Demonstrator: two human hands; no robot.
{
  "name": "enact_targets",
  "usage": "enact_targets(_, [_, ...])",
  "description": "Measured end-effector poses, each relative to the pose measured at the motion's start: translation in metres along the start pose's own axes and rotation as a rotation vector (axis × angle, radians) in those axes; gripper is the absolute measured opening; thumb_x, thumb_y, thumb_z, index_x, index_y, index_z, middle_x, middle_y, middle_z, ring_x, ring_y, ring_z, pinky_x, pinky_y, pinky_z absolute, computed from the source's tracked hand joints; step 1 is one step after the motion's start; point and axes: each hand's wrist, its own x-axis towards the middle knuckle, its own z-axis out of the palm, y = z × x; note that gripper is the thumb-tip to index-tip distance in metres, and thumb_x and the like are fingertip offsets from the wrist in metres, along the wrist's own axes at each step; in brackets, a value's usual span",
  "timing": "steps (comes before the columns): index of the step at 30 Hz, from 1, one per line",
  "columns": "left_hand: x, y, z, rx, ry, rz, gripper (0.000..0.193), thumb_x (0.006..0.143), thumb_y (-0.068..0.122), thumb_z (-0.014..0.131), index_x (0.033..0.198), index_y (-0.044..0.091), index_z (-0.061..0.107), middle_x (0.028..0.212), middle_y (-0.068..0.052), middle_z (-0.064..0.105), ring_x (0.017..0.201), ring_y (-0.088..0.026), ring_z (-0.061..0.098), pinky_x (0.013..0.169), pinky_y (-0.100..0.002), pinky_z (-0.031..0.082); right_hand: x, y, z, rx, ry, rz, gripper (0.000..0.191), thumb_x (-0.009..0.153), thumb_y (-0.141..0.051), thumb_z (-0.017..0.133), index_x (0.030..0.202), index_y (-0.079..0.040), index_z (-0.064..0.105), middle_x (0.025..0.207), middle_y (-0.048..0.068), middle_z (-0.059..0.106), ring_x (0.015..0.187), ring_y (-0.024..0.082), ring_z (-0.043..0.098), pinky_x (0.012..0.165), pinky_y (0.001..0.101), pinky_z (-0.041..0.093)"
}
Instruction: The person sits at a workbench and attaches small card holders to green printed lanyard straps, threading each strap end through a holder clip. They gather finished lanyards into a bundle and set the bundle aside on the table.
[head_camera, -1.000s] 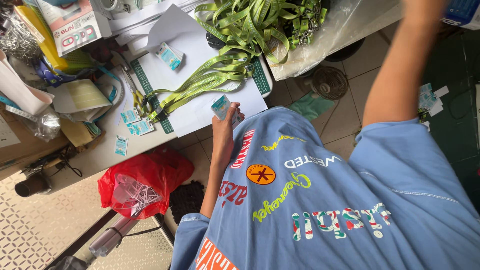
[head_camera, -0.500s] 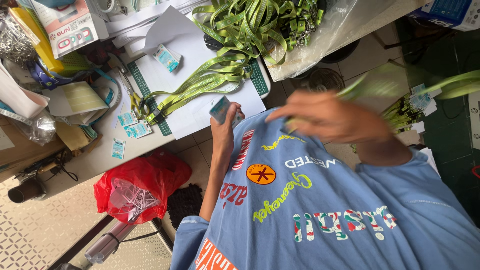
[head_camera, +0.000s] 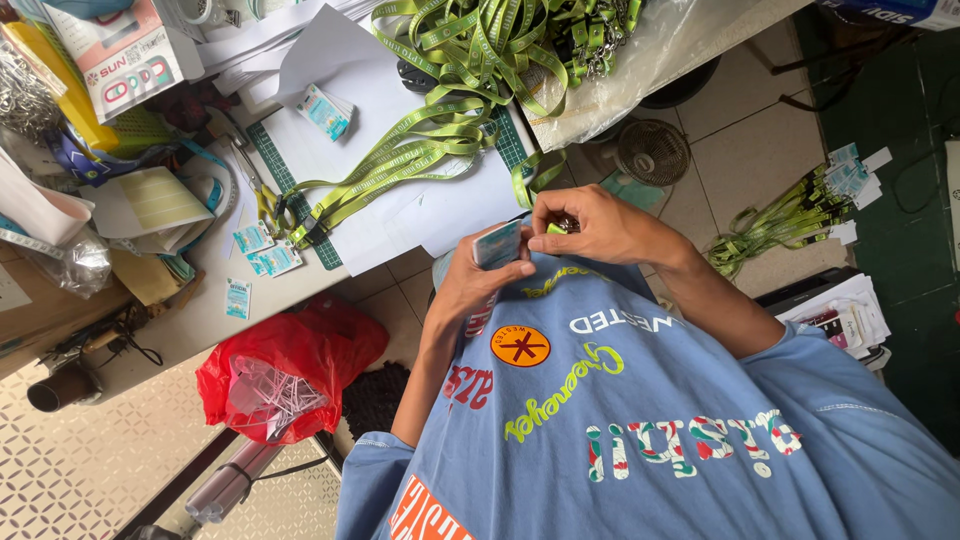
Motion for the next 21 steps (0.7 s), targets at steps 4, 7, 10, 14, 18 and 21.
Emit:
enact_targets(4, [0.004, -0.002, 0.000, 0.155, 0.015, -0.029, 0.026, 0.094, 0.020, 0.080, 0.106, 0.000, 0.071, 0.088, 0.000, 0.066, 0.083, -0.006, 0.055, 0.074, -0.025, 0.048, 0.005, -0.004, 0.003, -0.152, -0.011, 0.154, 0.022, 0.093, -0.024, 0.074, 0.099, -0.003, 0.068, 0.077, 0.002, 0.069, 0.067, 0.011, 0.055, 0.059, 0.0287, 0.044])
enact_targets(7, [0.005, 0.001, 0.000, 0.241, 0.080, -0.018, 0.021, 0.097, 0.019, 0.078, 0.103, 0.001, 0.071, 0.086, -0.003, 0.066, 0.081, -0.009, 0.058, 0.072, -0.027, 0.048, 0.006, -0.009, 0.002, -0.072, -0.020, 0.065, 0.022, 0.093, -0.022, 0.072, 0.101, -0.002, 0.068, 0.083, -0.001, 0.073, 0.073, 0.009, 0.061, 0.063, 0.0270, 0.049])
enact_targets(10, [0.003, 0.010, -0.001, 0.345, 0.150, 0.031, 0.019, 0.093, 0.017, 0.076, 0.104, 0.002, 0.073, 0.091, -0.005, 0.073, 0.081, -0.012, 0.067, 0.073, -0.027, 0.053, 0.004, -0.010, -0.005, -0.028, -0.012, 0.086, 0.021, 0.095, -0.020, 0.070, 0.109, -0.004, 0.071, 0.086, 0.000, 0.073, 0.077, 0.007, 0.066, 0.066, 0.0248, 0.054])
enact_targets(14, [0.002, 0.024, -0.002, 0.493, 0.144, 0.112, 0.019, 0.091, 0.014, 0.075, 0.105, 0.003, 0.074, 0.094, -0.007, 0.074, 0.082, -0.015, 0.071, 0.073, -0.030, 0.055, 0.000, 0.002, -0.011, 0.026, 0.026, 0.253, 0.022, 0.090, -0.015, 0.073, 0.109, -0.004, 0.073, 0.085, 0.002, 0.076, 0.074, 0.007, 0.069, 0.066, 0.0239, 0.057])
enact_targets(18, [0.001, 0.028, -0.003, 0.501, 0.139, 0.150, 0.020, 0.091, 0.014, 0.075, 0.106, 0.002, 0.072, 0.096, -0.008, 0.074, 0.083, -0.014, 0.071, 0.075, -0.029, 0.056, -0.001, 0.023, -0.009, 0.242, 0.081, 0.224, 0.017, 0.089, -0.005, 0.076, 0.104, 0.001, 0.073, 0.087, 0.007, 0.076, 0.077, 0.010, 0.070, 0.069, 0.0242, 0.059])
enact_targets(21, [-0.001, 0.022, -0.005, 0.406, 0.198, 0.053, 0.017, 0.092, 0.015, 0.076, 0.103, 0.002, 0.073, 0.089, -0.007, 0.075, 0.079, -0.013, 0.069, 0.073, -0.028, 0.055, 0.001, 0.036, -0.004, 0.439, 0.101, 0.165, 0.013, 0.093, -0.001, 0.073, 0.106, 0.001, 0.074, 0.092, 0.008, 0.076, 0.083, 0.011, 0.070, 0.075, 0.0251, 0.058])
